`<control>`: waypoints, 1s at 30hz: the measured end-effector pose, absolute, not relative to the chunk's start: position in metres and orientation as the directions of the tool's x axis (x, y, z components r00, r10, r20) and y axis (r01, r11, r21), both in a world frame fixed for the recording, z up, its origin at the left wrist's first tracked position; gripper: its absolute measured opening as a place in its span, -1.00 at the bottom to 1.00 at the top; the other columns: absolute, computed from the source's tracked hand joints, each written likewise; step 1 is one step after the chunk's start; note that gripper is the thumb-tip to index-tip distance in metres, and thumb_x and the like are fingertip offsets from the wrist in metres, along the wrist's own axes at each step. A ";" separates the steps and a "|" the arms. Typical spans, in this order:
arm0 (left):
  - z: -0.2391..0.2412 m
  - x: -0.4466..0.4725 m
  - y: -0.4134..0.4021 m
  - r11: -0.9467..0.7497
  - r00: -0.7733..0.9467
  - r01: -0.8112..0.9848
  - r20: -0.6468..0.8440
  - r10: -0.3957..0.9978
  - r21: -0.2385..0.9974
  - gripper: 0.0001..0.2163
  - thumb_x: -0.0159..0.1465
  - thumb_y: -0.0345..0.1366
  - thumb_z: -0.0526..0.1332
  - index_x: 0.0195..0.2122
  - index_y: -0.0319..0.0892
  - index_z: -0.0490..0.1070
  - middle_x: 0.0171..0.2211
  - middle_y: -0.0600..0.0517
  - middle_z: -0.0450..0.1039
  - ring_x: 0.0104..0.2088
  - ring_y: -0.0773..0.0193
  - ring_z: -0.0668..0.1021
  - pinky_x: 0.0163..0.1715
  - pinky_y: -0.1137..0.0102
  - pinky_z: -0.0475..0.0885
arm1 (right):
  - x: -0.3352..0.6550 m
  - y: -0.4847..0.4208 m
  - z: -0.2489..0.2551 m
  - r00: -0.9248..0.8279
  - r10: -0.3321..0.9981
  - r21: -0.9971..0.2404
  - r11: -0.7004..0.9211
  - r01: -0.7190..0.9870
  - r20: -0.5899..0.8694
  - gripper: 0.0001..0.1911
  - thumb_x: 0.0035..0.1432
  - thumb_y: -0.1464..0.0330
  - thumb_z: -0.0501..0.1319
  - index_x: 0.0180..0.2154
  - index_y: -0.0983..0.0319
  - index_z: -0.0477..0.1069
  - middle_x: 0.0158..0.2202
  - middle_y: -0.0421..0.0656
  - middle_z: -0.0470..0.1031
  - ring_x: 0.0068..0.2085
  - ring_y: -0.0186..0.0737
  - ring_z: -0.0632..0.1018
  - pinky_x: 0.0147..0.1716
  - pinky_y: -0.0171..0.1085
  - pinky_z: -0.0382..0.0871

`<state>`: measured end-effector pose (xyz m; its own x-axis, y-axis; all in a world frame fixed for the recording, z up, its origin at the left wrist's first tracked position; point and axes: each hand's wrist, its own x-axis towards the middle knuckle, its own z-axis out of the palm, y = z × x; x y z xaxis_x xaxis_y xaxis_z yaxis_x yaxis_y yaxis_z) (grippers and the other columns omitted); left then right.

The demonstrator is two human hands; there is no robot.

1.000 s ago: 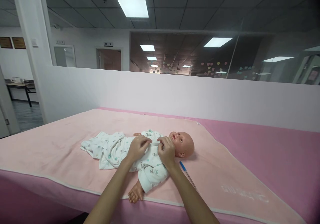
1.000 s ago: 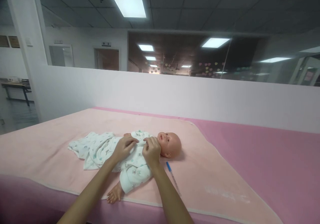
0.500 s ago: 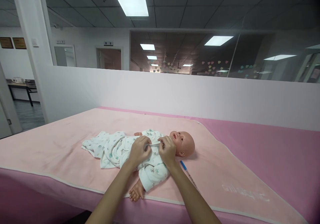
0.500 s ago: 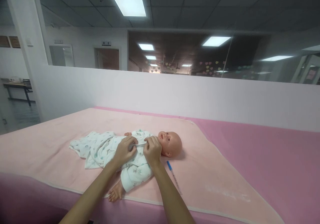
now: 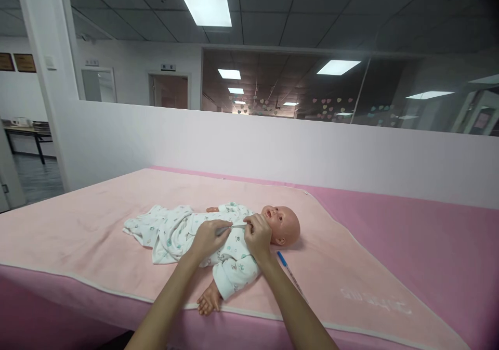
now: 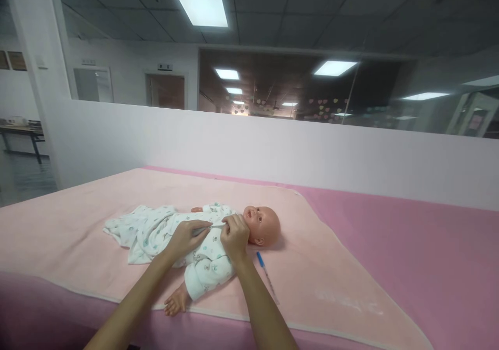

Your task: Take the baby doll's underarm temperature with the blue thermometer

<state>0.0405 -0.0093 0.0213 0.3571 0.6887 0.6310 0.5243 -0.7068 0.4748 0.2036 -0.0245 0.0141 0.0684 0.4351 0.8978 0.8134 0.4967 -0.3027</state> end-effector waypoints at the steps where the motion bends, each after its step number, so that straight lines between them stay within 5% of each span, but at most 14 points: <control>1: 0.021 0.040 -0.010 -0.706 0.356 0.532 0.633 0.688 0.468 -0.77 0.14 -0.28 0.08 -0.23 -0.06 0.47 -0.25 0.07 0.51 -0.22 0.23 0.52 -0.18 0.37 0.37 | 0.204 -0.025 0.014 0.068 0.435 -0.302 0.496 0.814 0.898 -0.75 -0.11 0.62 -0.03 -0.50 0.24 0.33 -0.52 -0.19 0.37 -0.40 -0.27 0.34 -0.41 -0.33 0.18; 24: 0.017 0.047 -0.020 -0.615 0.234 0.757 0.787 0.571 0.221 -0.83 0.18 -0.31 0.01 -0.36 -0.10 0.39 -0.41 0.06 0.48 -0.38 0.31 0.47 -0.44 0.46 0.26 | 0.203 -0.026 0.015 0.054 0.417 -0.274 0.490 0.828 0.908 -0.76 -0.18 0.63 -0.06 -0.60 0.22 0.24 -0.60 -0.21 0.29 -0.47 -0.29 0.28 -0.47 -0.33 0.11; 30: 0.017 0.018 -0.025 -0.559 0.192 0.782 0.746 0.637 0.276 -0.83 0.16 -0.30 0.00 -0.41 -0.11 0.37 -0.43 0.04 0.44 -0.37 0.24 0.42 -0.40 0.39 0.25 | 0.205 -0.025 0.015 0.073 0.418 -0.285 0.473 0.834 0.906 -0.76 -0.21 0.64 -0.07 -0.61 0.22 0.23 -0.60 -0.22 0.28 -0.48 -0.30 0.28 -0.48 -0.34 0.10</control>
<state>0.0183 -0.0255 0.0168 0.1922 0.6372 0.7463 0.7821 -0.5588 0.2757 0.2046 -0.0250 0.0151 0.0726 0.4176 0.9057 0.8338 0.4729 -0.2849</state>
